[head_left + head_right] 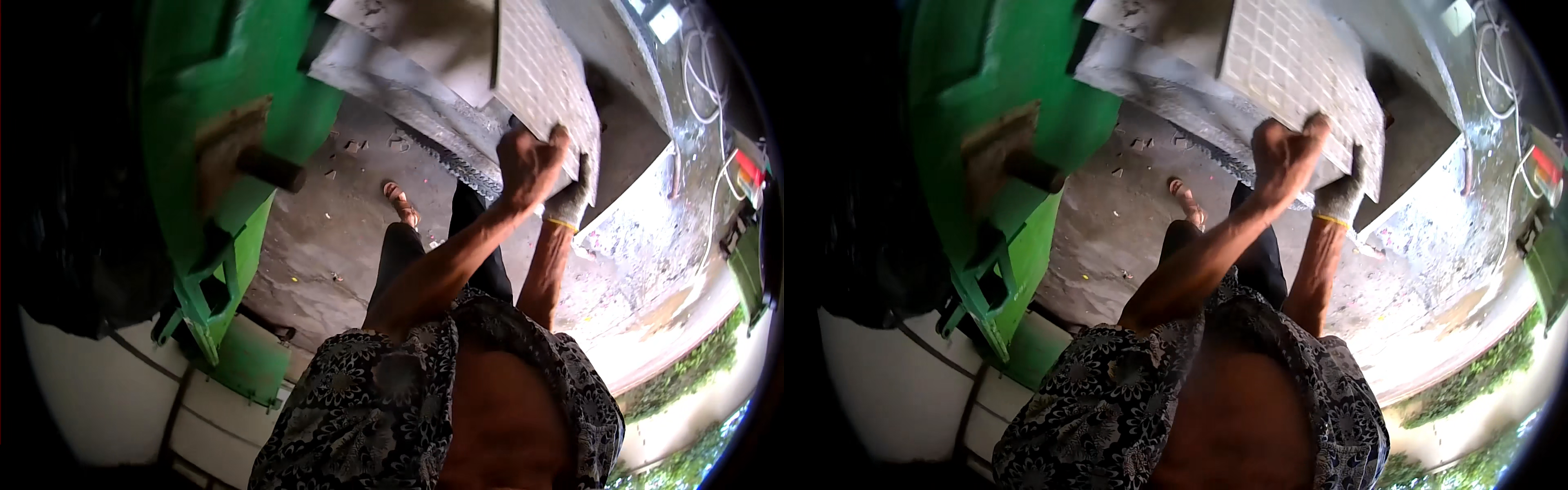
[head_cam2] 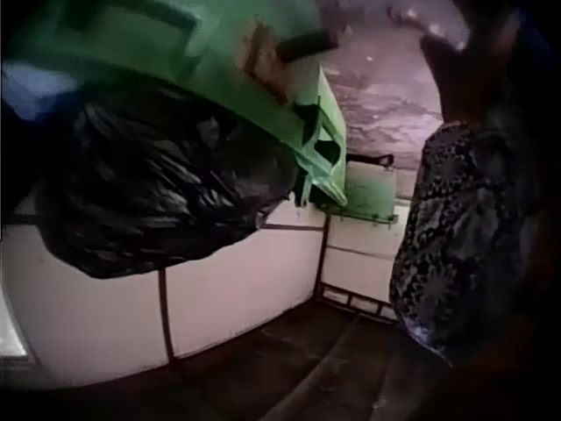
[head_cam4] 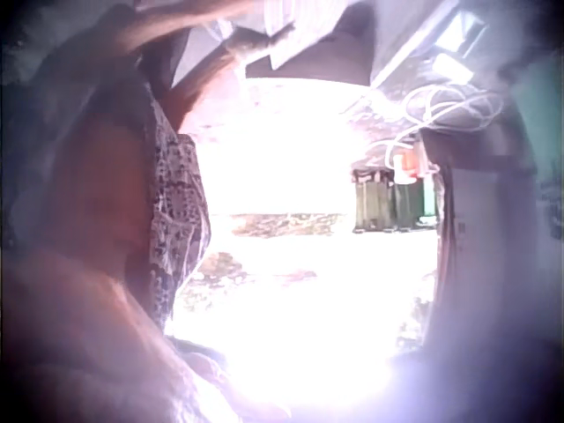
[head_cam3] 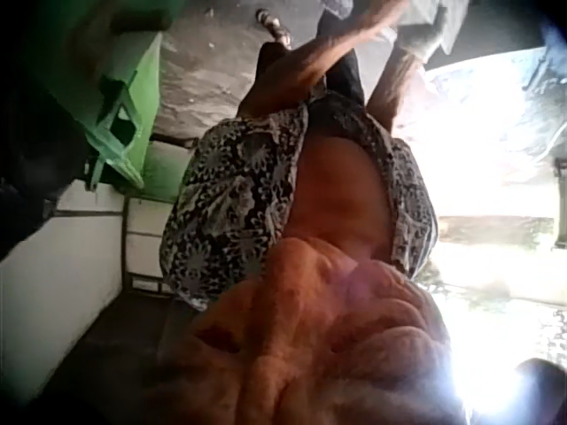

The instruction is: The person picks up pieces of tile and furniture components, and places them into large green trash bins. They use a wooden handle to strike and break apart the drawer pieces before discarding them.

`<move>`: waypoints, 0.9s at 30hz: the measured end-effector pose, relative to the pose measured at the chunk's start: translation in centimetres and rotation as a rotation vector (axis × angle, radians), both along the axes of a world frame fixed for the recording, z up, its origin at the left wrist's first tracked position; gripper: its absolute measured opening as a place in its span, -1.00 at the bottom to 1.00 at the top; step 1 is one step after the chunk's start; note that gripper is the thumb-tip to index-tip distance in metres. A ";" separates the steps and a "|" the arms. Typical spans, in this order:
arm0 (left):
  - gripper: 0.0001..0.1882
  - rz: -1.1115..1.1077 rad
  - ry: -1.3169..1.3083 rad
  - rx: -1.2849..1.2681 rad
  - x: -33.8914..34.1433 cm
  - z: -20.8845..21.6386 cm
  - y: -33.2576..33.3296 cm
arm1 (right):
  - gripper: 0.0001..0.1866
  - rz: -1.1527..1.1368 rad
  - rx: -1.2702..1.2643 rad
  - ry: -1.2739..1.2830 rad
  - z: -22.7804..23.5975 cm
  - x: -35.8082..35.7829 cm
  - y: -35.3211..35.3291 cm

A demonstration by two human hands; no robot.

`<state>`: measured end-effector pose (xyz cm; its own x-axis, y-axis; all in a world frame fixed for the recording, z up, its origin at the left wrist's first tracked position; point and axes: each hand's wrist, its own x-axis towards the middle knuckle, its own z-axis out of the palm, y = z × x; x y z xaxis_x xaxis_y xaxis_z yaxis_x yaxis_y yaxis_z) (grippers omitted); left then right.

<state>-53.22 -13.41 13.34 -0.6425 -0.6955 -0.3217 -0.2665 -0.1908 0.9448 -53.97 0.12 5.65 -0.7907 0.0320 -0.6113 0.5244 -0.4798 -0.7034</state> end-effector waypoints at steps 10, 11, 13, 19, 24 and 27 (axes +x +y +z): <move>-0.80 0.044 0.363 -0.078 0.5 6.4 2.7 | -0.41 0.234 -0.083 0.332 10.5 -4.1 5.1; -0.77 0.054 0.422 -0.068 1.2 7.1 2.3 | -0.42 0.185 -0.002 0.381 11.7 -3.8 4.3; -0.68 0.104 0.552 -0.070 3.1 9.5 0.2 | -0.42 0.163 0.065 0.429 14.6 -3.2 1.2; -0.39 -0.087 0.705 -0.130 13.1 20.4 -8.9 | -0.44 0.218 -0.180 0.467 23.2 2.7 -11.9; -0.66 0.163 1.234 0.470 25.5 23.3 -16.5 | -0.45 0.169 -0.065 0.766 32.9 15.9 -23.4; -0.76 0.528 0.763 -0.599 37.7 28.6 -20.6 | -0.48 0.358 0.072 1.205 36.2 23.4 -28.5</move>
<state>-15.51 -34.04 41.95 -0.1048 -0.8517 0.5135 0.4057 0.4348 0.8040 -30.58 -28.38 41.88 -0.8154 -0.2961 0.4974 -0.3752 -0.3840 -0.8437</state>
